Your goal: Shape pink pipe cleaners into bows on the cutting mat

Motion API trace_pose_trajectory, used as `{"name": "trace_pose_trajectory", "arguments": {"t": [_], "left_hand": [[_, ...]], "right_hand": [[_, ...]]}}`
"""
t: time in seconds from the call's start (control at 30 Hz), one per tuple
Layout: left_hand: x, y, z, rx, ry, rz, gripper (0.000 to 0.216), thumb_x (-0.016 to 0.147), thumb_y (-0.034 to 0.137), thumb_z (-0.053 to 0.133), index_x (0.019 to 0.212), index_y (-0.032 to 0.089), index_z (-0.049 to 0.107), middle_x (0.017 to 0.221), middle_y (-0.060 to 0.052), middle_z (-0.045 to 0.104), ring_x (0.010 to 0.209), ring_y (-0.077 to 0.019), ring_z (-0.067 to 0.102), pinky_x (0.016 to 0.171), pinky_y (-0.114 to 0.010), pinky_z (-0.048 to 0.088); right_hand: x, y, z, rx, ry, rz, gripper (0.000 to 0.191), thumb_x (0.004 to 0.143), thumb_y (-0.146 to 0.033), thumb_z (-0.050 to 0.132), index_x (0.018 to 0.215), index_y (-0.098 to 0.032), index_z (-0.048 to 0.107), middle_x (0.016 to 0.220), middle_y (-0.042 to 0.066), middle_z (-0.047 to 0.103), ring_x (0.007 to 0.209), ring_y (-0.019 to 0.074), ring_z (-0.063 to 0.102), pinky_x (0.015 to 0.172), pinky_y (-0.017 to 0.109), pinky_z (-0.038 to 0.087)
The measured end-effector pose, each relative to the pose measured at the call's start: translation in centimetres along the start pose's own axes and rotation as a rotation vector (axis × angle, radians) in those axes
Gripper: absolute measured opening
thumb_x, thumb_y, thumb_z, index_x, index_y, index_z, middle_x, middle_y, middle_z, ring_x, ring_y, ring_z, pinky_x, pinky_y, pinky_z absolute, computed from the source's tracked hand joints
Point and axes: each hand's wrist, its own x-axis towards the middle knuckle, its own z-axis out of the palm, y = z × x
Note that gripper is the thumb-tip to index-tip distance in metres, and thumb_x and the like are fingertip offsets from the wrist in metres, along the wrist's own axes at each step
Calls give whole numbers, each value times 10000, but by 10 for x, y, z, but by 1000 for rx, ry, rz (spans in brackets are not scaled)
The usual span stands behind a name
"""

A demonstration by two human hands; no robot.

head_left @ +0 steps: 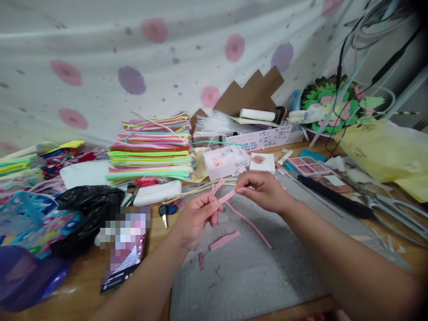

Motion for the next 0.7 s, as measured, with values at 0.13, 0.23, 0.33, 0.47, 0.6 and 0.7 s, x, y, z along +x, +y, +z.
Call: {"name": "trace_pose_trajectory", "arguments": {"t": [0.13, 0.23, 0.33, 0.47, 0.6, 0.7], "left_hand": [[-1, -1, 1, -14, -44, 8, 198, 776, 340, 601, 721, 151, 578, 450, 36, 512, 465, -87, 434, 553, -226, 360], [-2, 1, 0, 18, -37, 2, 205, 778, 343, 595, 707, 152, 574, 432, 40, 500, 445, -86, 420, 551, -234, 375], [-2, 7, -2, 99, -46, 1, 198, 765, 324, 613, 677, 151, 571, 492, 24, 535, 483, -96, 462, 562, -240, 387], [-1, 12, -5, 226, -144, 9, 174, 742, 308, 630, 756, 135, 645, 672, -23, 599, 635, -127, 519, 614, -246, 383], [2, 5, -2, 278, -100, -14, 180, 714, 315, 656, 732, 138, 629, 603, 5, 575, 507, -84, 429, 527, -225, 327], [3, 2, -1, 285, -89, -51, 188, 692, 307, 673, 655, 143, 589, 536, 27, 534, 471, -70, 392, 489, -212, 282]], "right_hand": [[0, 0, -1, 51, 27, 24, 169, 792, -289, 619, 701, -148, 606, 660, 18, 613, 605, 107, 538, 569, 230, 428], [-1, 2, -3, 87, 15, 37, 185, 786, -306, 630, 696, -146, 607, 657, 17, 613, 602, 105, 537, 568, 229, 427], [0, 0, -6, 100, -23, 32, 197, 782, -313, 638, 691, -140, 610, 650, 18, 612, 597, 104, 539, 564, 225, 425], [1, -7, -4, 42, -159, -61, 167, 800, -261, 621, 690, -135, 618, 640, 18, 626, 599, 101, 557, 577, 217, 420], [1, -9, 6, -7, -256, -146, 150, 810, -247, 613, 709, -138, 630, 665, 21, 649, 617, 100, 575, 585, 211, 413], [0, -7, 11, 30, -260, -125, 160, 802, -265, 625, 706, -138, 638, 671, 24, 650, 625, 104, 578, 591, 217, 422]]}}
